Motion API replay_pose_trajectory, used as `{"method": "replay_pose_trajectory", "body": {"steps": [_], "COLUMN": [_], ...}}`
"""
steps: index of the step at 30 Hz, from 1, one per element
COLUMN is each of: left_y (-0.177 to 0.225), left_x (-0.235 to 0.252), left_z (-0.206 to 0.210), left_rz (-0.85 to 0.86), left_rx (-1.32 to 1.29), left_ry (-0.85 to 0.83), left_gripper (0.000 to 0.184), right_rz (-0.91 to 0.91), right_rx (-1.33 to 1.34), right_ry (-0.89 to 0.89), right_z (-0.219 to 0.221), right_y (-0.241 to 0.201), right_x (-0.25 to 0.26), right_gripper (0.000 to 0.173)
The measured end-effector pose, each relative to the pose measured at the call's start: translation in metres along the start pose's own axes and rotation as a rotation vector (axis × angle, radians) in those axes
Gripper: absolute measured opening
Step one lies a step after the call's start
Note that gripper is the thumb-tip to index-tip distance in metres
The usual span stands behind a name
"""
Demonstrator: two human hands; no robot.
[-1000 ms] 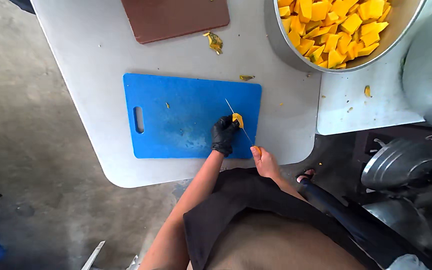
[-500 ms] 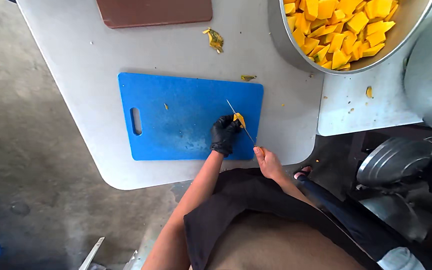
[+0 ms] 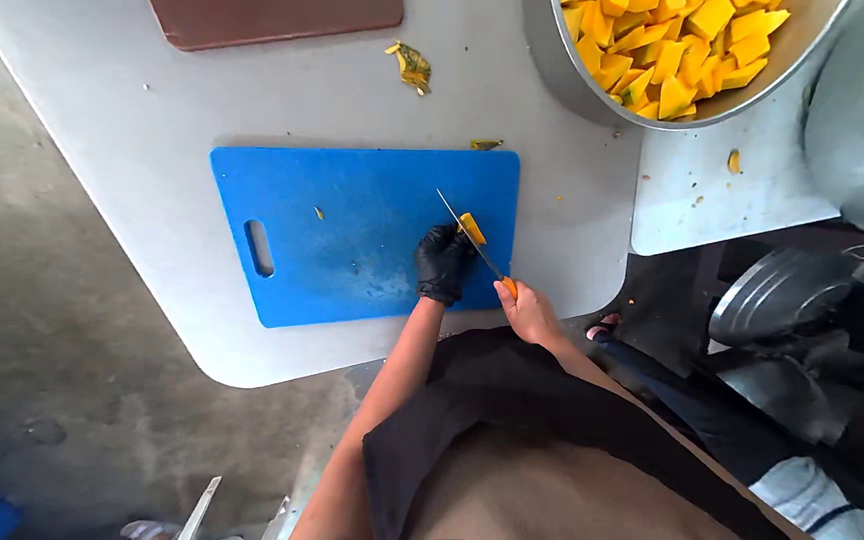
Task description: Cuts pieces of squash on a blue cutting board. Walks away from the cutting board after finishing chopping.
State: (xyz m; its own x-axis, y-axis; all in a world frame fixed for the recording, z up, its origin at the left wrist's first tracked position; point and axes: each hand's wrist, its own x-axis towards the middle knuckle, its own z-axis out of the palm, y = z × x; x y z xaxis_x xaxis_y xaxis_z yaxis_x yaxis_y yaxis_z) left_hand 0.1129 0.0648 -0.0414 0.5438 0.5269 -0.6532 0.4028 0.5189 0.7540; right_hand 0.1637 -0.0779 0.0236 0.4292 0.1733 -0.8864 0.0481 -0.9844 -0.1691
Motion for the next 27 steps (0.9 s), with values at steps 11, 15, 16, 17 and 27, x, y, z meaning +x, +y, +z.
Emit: {"method": "replay_pose_trajectory", "body": {"steps": [11,15,16,17,27], "left_y": [0.006,0.019,0.019,0.023,0.058], "left_x": [0.004,-0.003,-0.004,-0.006,0.000], "left_z": [0.003,-0.001,-0.003,-0.001,0.073], "left_rz": [0.054,0.036,0.052,0.055,0.278], "left_rx": [0.232,0.567,0.685,0.800,1.069], "left_ry": [-0.010,0.001,-0.007,-0.008,-0.284], "left_gripper": [0.018,0.028,0.032,0.038,0.028], "right_rz": [-0.077,-0.210,-0.227,-0.227,0.065], "right_rx": [0.207,0.322,0.359,0.391,0.824], "right_ry": [0.062,0.014,0.029,0.052,0.368], "right_z": [-0.003,0.007,0.008,0.008,0.021], "right_y": [-0.021,0.023,0.039,0.055,0.173], "right_x": [0.024,0.021,0.015,0.008,-0.042], "right_gripper": [0.069,0.065,0.064,0.062,0.057]}}
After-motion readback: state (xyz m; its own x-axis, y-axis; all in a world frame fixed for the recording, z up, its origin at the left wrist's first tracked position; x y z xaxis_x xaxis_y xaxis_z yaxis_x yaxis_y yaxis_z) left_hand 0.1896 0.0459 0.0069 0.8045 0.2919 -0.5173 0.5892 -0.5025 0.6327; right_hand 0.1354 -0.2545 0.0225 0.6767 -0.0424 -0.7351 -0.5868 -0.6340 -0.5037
